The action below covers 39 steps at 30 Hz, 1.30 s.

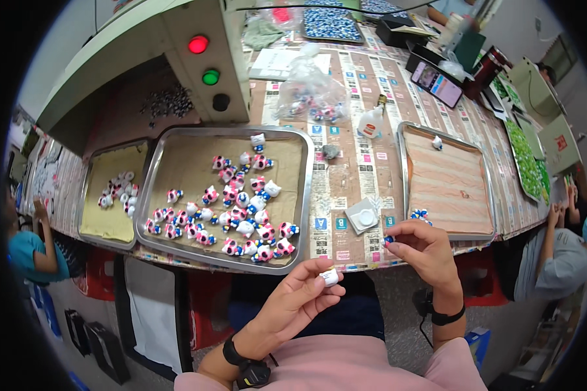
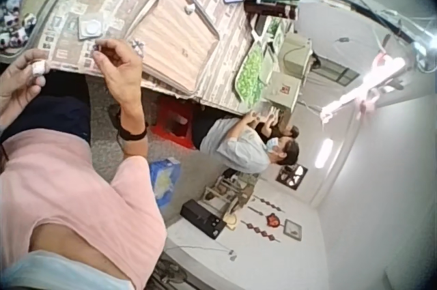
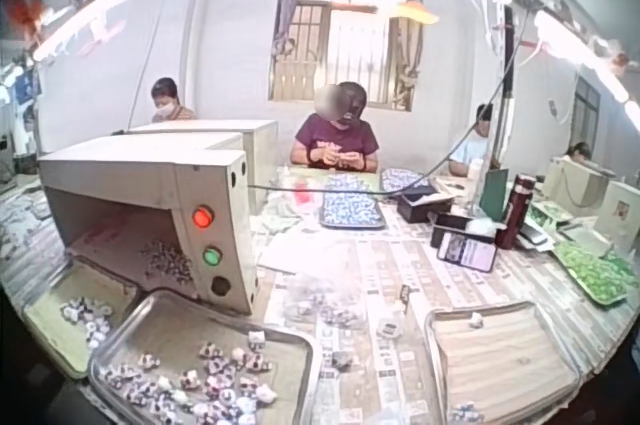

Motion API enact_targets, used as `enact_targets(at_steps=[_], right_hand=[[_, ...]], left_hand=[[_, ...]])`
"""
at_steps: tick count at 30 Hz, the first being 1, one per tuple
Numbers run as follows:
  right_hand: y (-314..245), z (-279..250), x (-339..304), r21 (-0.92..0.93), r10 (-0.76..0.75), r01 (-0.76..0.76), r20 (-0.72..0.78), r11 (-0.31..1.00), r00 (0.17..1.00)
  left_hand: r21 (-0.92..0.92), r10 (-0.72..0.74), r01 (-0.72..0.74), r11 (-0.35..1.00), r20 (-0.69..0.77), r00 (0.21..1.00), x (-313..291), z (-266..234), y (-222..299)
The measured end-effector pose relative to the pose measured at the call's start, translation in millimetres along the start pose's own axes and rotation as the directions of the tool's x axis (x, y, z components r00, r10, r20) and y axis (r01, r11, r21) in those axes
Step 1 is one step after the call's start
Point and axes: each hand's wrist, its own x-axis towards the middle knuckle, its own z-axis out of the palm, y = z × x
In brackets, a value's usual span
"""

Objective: The person assembles small, round, white objects with pink and blue patterns by hand. They pick up a base object from a metal tray, attach a small blue component, and place the finished item back into the tray. The process is repetitive and performed one item at a time.

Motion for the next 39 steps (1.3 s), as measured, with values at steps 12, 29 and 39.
enact_targets(at_steps=[12, 29, 39], right_hand=[[-10.9, 29.8, 34.8, -0.678, -0.475, 0.373, 0.039, 0.633, 0.879], [-16.5, 38.7, 10.6, -0.478, -0.326, 0.284, -0.005, 0.831, 0.945], [-13.3, 47.1, -24.1, -0.119, -0.220, 0.237, 0.143, 0.964, 0.965]], left_hand=[[0.013, 0.034, -0.035, 0.999, 0.022, 0.999, -10.4, -4.7, 0.9], [0.090, 0.046, -0.044, 0.995, -0.011, 0.999, 0.1, -3.5, -11.1], [0.137, 0.032, -0.023, 0.990, -0.061, 0.998, 10.1, -0.6, -17.8]])
